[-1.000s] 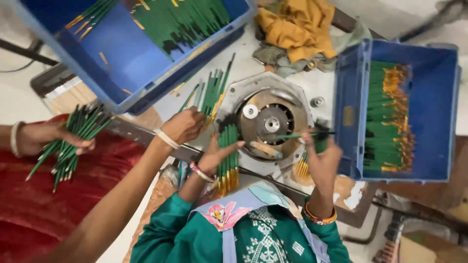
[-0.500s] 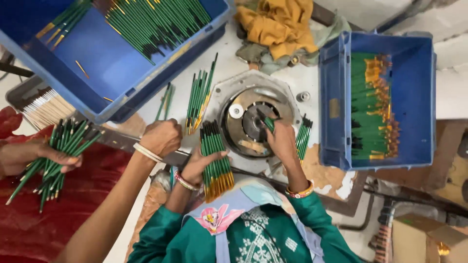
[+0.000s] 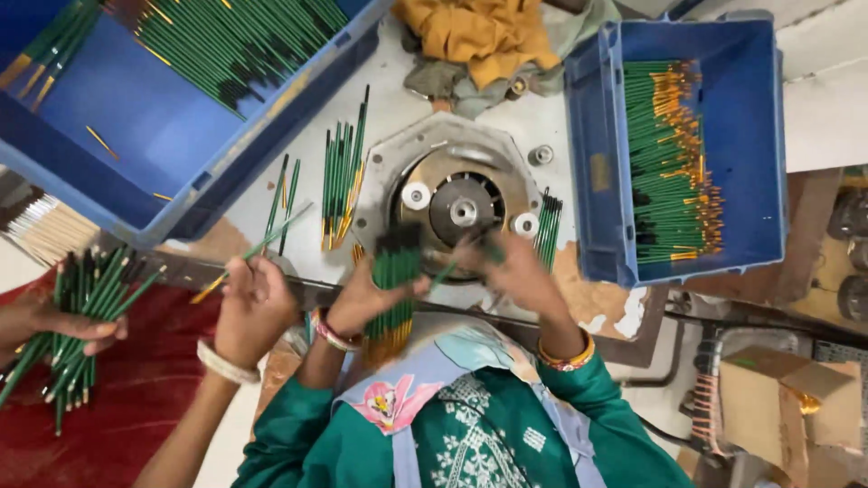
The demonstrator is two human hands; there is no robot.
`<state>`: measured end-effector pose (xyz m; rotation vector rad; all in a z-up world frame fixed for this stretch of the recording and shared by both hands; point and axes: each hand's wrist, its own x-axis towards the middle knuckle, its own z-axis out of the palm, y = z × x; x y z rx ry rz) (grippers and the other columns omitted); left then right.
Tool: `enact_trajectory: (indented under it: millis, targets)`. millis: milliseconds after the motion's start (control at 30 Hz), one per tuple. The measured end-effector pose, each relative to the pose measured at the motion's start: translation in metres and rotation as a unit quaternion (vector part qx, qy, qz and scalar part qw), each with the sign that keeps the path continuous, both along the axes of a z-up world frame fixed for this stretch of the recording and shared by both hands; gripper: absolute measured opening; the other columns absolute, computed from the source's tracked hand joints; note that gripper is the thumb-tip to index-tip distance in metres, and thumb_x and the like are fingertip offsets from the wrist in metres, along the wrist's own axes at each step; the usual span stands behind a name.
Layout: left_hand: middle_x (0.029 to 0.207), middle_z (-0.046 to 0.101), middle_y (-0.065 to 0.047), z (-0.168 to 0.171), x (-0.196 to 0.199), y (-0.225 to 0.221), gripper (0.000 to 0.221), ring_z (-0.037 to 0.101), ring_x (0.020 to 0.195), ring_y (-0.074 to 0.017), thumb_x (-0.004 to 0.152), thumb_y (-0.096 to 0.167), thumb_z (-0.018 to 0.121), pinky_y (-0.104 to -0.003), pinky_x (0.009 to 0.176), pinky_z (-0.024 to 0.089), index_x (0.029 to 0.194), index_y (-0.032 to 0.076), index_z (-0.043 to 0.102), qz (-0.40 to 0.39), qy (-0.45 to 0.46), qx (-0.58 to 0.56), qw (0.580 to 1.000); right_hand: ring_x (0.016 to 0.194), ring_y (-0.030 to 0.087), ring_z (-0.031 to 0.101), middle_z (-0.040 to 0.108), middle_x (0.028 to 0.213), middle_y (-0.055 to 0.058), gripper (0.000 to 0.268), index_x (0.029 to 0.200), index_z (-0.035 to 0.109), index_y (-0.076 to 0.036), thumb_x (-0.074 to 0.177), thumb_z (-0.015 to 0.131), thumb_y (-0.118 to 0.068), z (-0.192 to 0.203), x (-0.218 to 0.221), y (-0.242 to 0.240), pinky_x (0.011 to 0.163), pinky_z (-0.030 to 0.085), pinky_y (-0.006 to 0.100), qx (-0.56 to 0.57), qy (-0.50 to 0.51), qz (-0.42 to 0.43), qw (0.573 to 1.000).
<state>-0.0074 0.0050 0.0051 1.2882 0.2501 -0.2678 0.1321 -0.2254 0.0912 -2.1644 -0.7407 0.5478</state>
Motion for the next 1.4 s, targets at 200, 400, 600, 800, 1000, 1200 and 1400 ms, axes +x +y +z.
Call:
enact_trajectory:
  millis: [200,400,600,800,1000,1200,1400]
  targets:
    - [0.090,0.071,-0.002,0.006,0.001,-0.006,0.046,0.073,0.077,-0.0187,0.079,0.009,0.074,-0.033,0.066,0.062,0.124,0.013,0.061,0.166,0.188,-0.298,0.921,0.068,0.024,0.067,0.075,0.085,0.017,0.023,0.106,0.073,-0.003,0.099,0.072,-0.024,0.063,0.006,-0.004,0.065,0.049,0.036,-0.048,-0.120,-0.294,0.947]
    - [0.094,0.069,-0.006,-0.023,-0.003,-0.011,0.040,0.073,0.080,-0.0229,0.084,0.002,0.075,-0.036,0.065,0.061,0.120,0.006,0.058,0.175,0.108,-0.268,0.941,0.078,0.045,0.066,0.067,0.081,0.026,0.052,0.131,0.065,-0.004,0.081,0.077,-0.003,-0.050,0.014,0.000,0.068,0.051,0.052,-0.180,-0.172,-0.113,0.962]
    - [0.096,0.075,-0.011,-0.024,-0.011,-0.001,0.034,0.078,0.082,-0.0224,0.083,0.004,0.075,-0.037,0.067,0.064,0.114,0.001,0.061,0.173,0.123,-0.244,0.946,0.080,0.048,0.066,0.068,0.085,0.027,0.054,0.129,0.061,0.001,0.078,0.077,-0.004,-0.049,0.021,0.009,0.070,0.051,0.053,-0.130,-0.214,-0.087,0.964]
    - [0.091,0.075,-0.010,-0.011,-0.014,-0.002,0.029,0.078,0.077,-0.0214,0.081,0.003,0.080,-0.035,0.066,0.064,0.106,0.000,0.067,0.176,0.126,-0.212,0.953,0.091,0.045,0.070,0.071,0.094,0.028,0.029,0.121,0.070,-0.003,0.093,0.071,-0.009,-0.056,0.003,0.013,0.076,0.055,0.049,-0.143,-0.119,-0.126,0.975]
    - [0.093,0.075,-0.013,-0.001,-0.009,-0.004,0.029,0.075,0.084,-0.0210,0.085,0.013,0.086,-0.036,0.072,0.060,0.102,-0.003,0.069,0.073,0.059,-0.159,0.983,0.098,0.035,0.077,0.076,0.106,0.019,0.028,0.119,0.066,-0.006,0.104,0.067,-0.028,0.041,-0.017,0.043,0.087,0.058,0.039,0.076,-0.090,-0.215,0.970]
    - [0.097,0.074,-0.006,0.013,-0.001,-0.003,0.044,0.069,0.086,-0.0117,0.074,0.017,0.090,-0.030,0.075,0.059,0.108,0.006,0.064,0.064,-0.002,0.069,0.996,0.089,0.032,0.073,0.075,0.095,0.021,0.038,0.108,0.072,0.000,0.093,0.074,-0.035,-0.016,-0.003,-0.002,0.077,0.056,0.044,-0.061,-0.029,0.033,0.997]
    - [0.089,0.068,-0.002,-0.004,-0.009,-0.006,0.036,0.069,0.077,-0.0171,0.085,0.013,0.078,-0.032,0.062,0.058,0.116,0.009,0.061,0.230,0.146,-0.331,0.903,0.084,0.028,0.076,0.077,0.095,0.016,0.029,0.107,0.075,-0.001,0.099,0.074,-0.029,0.040,0.005,-0.020,0.077,0.055,0.040,-0.018,-0.170,-0.241,0.955]
